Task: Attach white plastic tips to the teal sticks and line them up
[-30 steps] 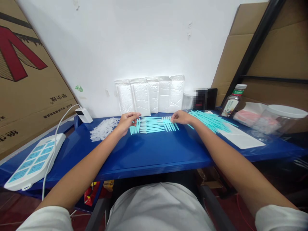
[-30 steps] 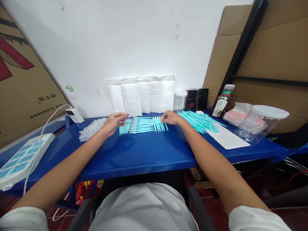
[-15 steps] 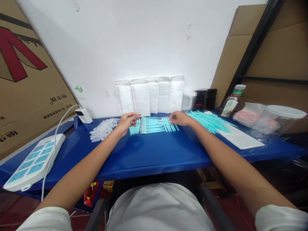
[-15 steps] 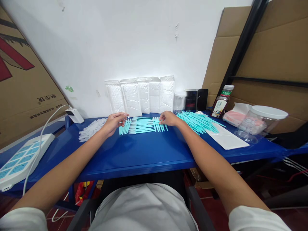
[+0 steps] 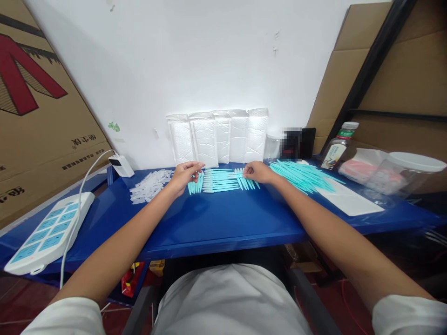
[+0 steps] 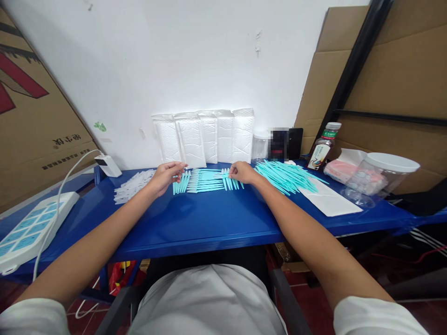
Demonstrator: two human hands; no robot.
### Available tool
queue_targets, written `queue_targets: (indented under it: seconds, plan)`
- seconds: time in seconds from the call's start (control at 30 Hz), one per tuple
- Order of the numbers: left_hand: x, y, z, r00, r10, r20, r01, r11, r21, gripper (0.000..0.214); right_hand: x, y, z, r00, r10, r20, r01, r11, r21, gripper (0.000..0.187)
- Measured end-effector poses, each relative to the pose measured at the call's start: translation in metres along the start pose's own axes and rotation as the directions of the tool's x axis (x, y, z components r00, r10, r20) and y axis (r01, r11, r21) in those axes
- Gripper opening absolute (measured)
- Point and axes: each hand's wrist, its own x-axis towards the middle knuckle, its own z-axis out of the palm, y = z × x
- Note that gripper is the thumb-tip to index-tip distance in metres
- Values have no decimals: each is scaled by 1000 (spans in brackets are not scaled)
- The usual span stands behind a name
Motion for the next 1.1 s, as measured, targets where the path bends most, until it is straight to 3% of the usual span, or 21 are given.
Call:
queue_targets:
  seconds: [0.13, 0.23, 0.33, 0.4, 0.5, 0.6, 0.73, 0.93, 1.1]
  plan:
    - [1, -1, 0, 1000, 0, 0, 0, 1000, 9, 45, 0, -5, 0, 1000, 11, -24, -12, 999, -42, 11]
    - [3, -2, -1, 1000, 11, -5, -10, 999, 45, 45, -1, -5, -12, 995, 44, -92, -53, 995, -89, 12]
    - [6, -3, -6, 993, 118, -25, -109, 963, 245, 41, -6, 2, -35, 972, 116, -202, -159, 964, -212, 17]
    - [6, -3, -10, 961, 275, -6, -232, 821, 521, 33, -11, 9, -50, 948, 201, -247, -274, 910, -311, 19]
    - [4, 0, -18, 911, 397, 110, -301, 460, 835, 23, -18, 19, -66, 930, 325, -169, -367, 836, -408, 20]
    - [4, 2, -25, 934, 335, 121, -211, 246, 946, 24, -21, 25, -71, 912, 408, -43, -383, 812, -441, 23]
    - [7, 4, -37, 965, 259, 47, -70, 82, 994, 31, -21, 27, -70, 895, 445, -3, -394, 789, -472, 28]
    - [13, 13, -67, 992, 98, -86, 91, -59, 994, 38, -22, 32, -74, 828, 561, 21, -468, 711, -525, 47]
    - [17, 17, -89, 993, -16, -117, 115, -86, 990, 33, -23, 30, -75, 825, 559, 79, -433, 716, -548, 46]
